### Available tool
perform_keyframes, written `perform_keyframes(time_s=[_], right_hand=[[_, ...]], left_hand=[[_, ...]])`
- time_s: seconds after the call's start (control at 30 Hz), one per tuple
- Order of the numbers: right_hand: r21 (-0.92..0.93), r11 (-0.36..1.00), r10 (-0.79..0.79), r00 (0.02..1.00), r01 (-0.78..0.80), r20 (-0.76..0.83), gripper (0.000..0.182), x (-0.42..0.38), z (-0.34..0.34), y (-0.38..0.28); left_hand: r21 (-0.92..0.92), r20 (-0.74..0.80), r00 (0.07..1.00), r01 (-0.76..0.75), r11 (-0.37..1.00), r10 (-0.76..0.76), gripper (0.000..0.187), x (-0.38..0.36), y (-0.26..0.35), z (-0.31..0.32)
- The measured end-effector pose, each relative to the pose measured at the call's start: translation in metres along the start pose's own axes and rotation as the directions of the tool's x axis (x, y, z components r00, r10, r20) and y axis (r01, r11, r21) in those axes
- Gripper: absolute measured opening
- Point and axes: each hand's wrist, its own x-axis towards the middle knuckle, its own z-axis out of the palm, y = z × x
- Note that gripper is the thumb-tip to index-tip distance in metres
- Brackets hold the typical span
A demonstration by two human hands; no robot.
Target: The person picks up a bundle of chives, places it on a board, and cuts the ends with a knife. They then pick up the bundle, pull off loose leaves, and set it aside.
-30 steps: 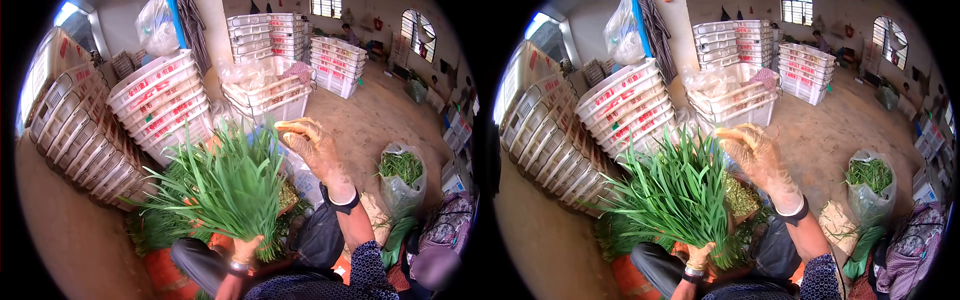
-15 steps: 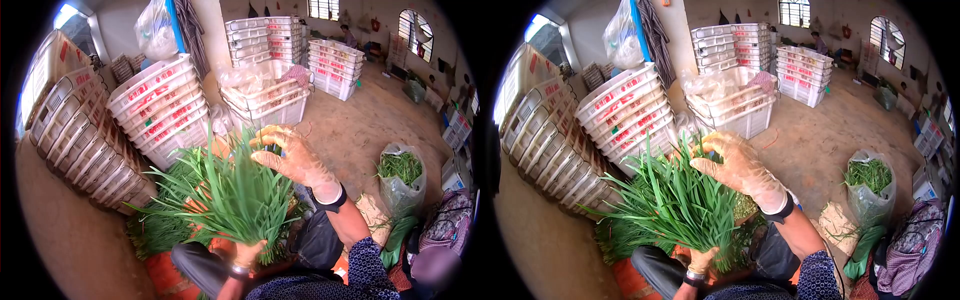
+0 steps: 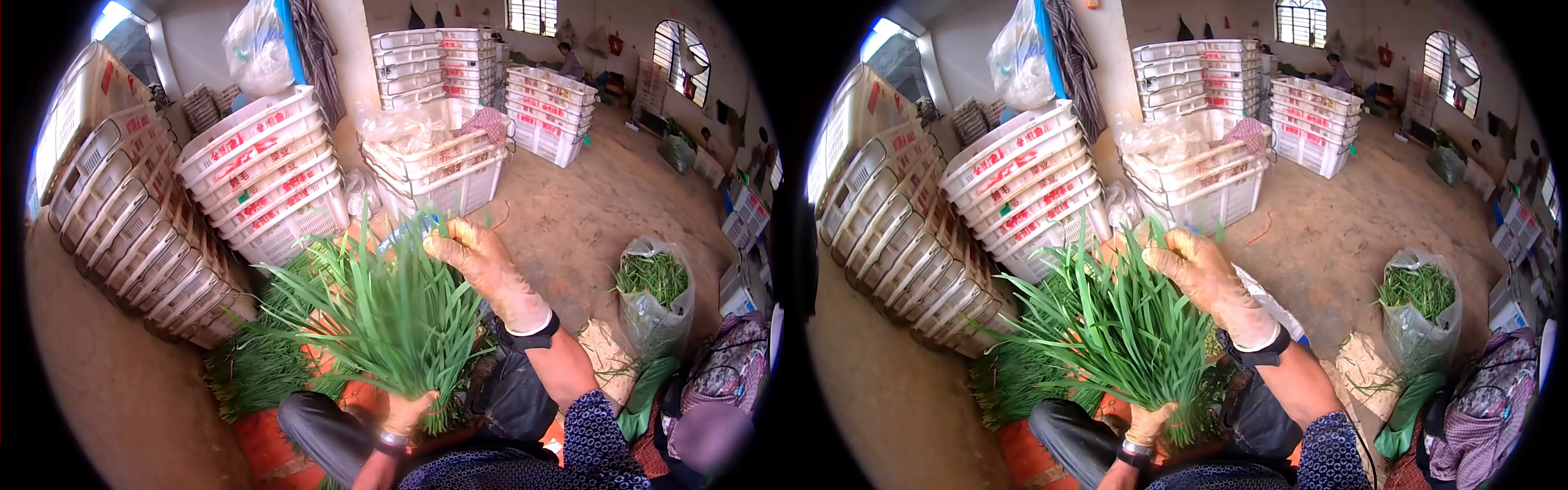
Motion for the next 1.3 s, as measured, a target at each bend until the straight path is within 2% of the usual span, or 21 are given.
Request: perform_keyframes(time_s=[0.07, 0.13, 0.23, 0.33, 0.47, 0.5, 0.53, 0.6, 0.7, 0.8, 0.83, 0.93, 0.97, 1.0, 1.07, 1.1, 1.13, 1.2, 1.23, 1.27, 1.3], right_hand=[[0.143, 0.989, -0.035, 0.999, 0.037, -0.016, 0.037, 0.000, 0.005, 0.003], [0.264, 0.964, -0.004, 0.999, 0.017, -0.050, 0.036, 0.001, 0.005, 0.001], [0.317, 0.945, 0.126, 0.983, -0.078, -0.133, 0.037, -0.001, 0.005, -0.014], [0.191, 0.981, -0.021, 0.997, 0.035, -0.078, 0.041, 0.002, -0.002, -0.015], [0.010, 0.949, -0.296, 0.905, 0.314, -0.305, 0.044, -0.002, -0.002, -0.033], [-0.081, 0.930, -0.367, 0.883, 0.359, -0.292, 0.044, -0.002, -0.007, -0.033], [-0.252, 0.883, -0.455, 0.855, 0.396, -0.249, 0.042, -0.004, -0.013, -0.035], [-0.557, 0.702, -0.596, 0.794, 0.444, -0.118, 0.040, -0.007, -0.020, -0.038], [-0.621, 0.585, -0.608, 0.789, 0.521, 0.090, 0.034, -0.010, -0.013, -0.030], [-0.602, 0.646, -0.538, 0.839, 0.469, 0.076, 0.030, -0.009, 0.004, -0.019], [-0.556, 0.687, -0.516, 0.853, 0.467, 0.079, 0.027, -0.007, 0.009, -0.016], [-0.429, 0.845, -0.356, 0.935, 0.320, -0.004, 0.025, -0.008, 0.015, -0.010], [-0.287, 0.939, -0.219, 0.973, 0.192, -0.065, 0.028, -0.012, 0.019, -0.013], [-0.092, 0.988, -0.126, 0.991, 0.121, -0.050, 0.031, -0.014, 0.019, -0.014], [0.294, 0.954, 0.046, 0.998, -0.053, 0.030, 0.037, -0.017, 0.015, -0.015], [0.307, 0.951, 0.049, 0.995, -0.022, -0.082, 0.043, -0.013, 0.016, -0.016], [0.278, 0.960, -0.004, 0.994, 0.036, -0.114, 0.044, -0.012, 0.014, -0.020], [0.216, 0.964, -0.116, 0.978, 0.154, -0.176, 0.047, -0.014, 0.007, -0.030], [0.067, 0.966, -0.233, 0.952, 0.250, -0.196, 0.040, -0.016, 0.006, -0.029], [-0.136, 0.918, -0.390, 0.910, 0.373, -0.142, 0.036, -0.016, 0.002, -0.029], [-0.326, 0.814, -0.524, 0.850, 0.481, -0.055, 0.032, -0.017, -0.002, -0.029]], left_hand=[[0.033, -0.011, 1.000, -0.018, 0.999, 0.018, 0.073, 0.001, 0.001, 0.001], [0.052, -0.023, 0.999, -0.036, 0.998, 0.037, 0.073, 0.004, 0.002, 0.001], [0.048, -0.040, 0.998, -0.046, 0.998, 0.048, 0.073, 0.004, -0.005, 0.000], [0.037, -0.026, 0.999, -0.041, 0.998, 0.042, 0.073, 0.005, -0.013, -0.005], [-0.004, -0.007, 1.000, -0.023, 1.000, 0.023, 0.073, 0.005, -0.010, -0.002], [-0.017, 0.000, 1.000, -0.011, 1.000, 0.011, 0.073, 0.004, -0.007, 0.000], [-0.021, 0.001, 1.000, -0.012, 1.000, 0.012, 0.072, 0.002, -0.004, 0.002], [-0.028, -0.001, 1.000, -0.015, 0.999, 0.015, 0.071, 0.001, 0.002, 0.005], [-0.008, 0.009, 0.999, 0.044, 0.999, -0.044, 0.070, -0.001, 0.004, 0.007], [0.036, 0.035, 0.999, -0.003, 0.999, 0.001, 0.069, -0.001, 0.003, 0.007], [0.075, 0.037, 0.999, -0.005, 0.997, 0.002, 0.069, -0.001, 0.008, 0.007], [0.030, 0.000, 0.999, -0.036, 0.999, 0.036, 0.068, -0.002, 0.008, 0.010], [0.007, 0.000, 1.000, -0.010, 1.000, 0.010, 0.069, -0.003, 0.006, 0.009], [-0.016, 0.000, 1.000, 0.017, 1.000, -0.017, 0.069, -0.004, 0.001, 0.007], [-0.035, 0.029, 0.998, 0.062, 0.997, -0.061, 0.076, -0.002, -0.006, 0.002], [-0.032, 0.055, 0.995, 0.082, 0.996, -0.080, 0.082, 0.000, -0.006, -0.001], [-0.030, 0.079, 0.992, 0.103, 0.994, -0.100, 0.089, -0.001, -0.006, -0.002], [-0.004, 0.040, 0.998, 0.044, 0.999, -0.044, 0.078, -0.002, -0.002, 0.001], [0.011, 0.022, 1.000, 0.013, 1.000, -0.013, 0.073, -0.001, 0.001, 0.002], [-0.003, 0.022, 0.999, 0.025, 1.000, -0.024, 0.074, 0.000, 0.002, 0.001], [-0.020, 0.021, 0.999, 0.038, 0.999, -0.038, 0.075, 0.000, 0.003, 0.002]])
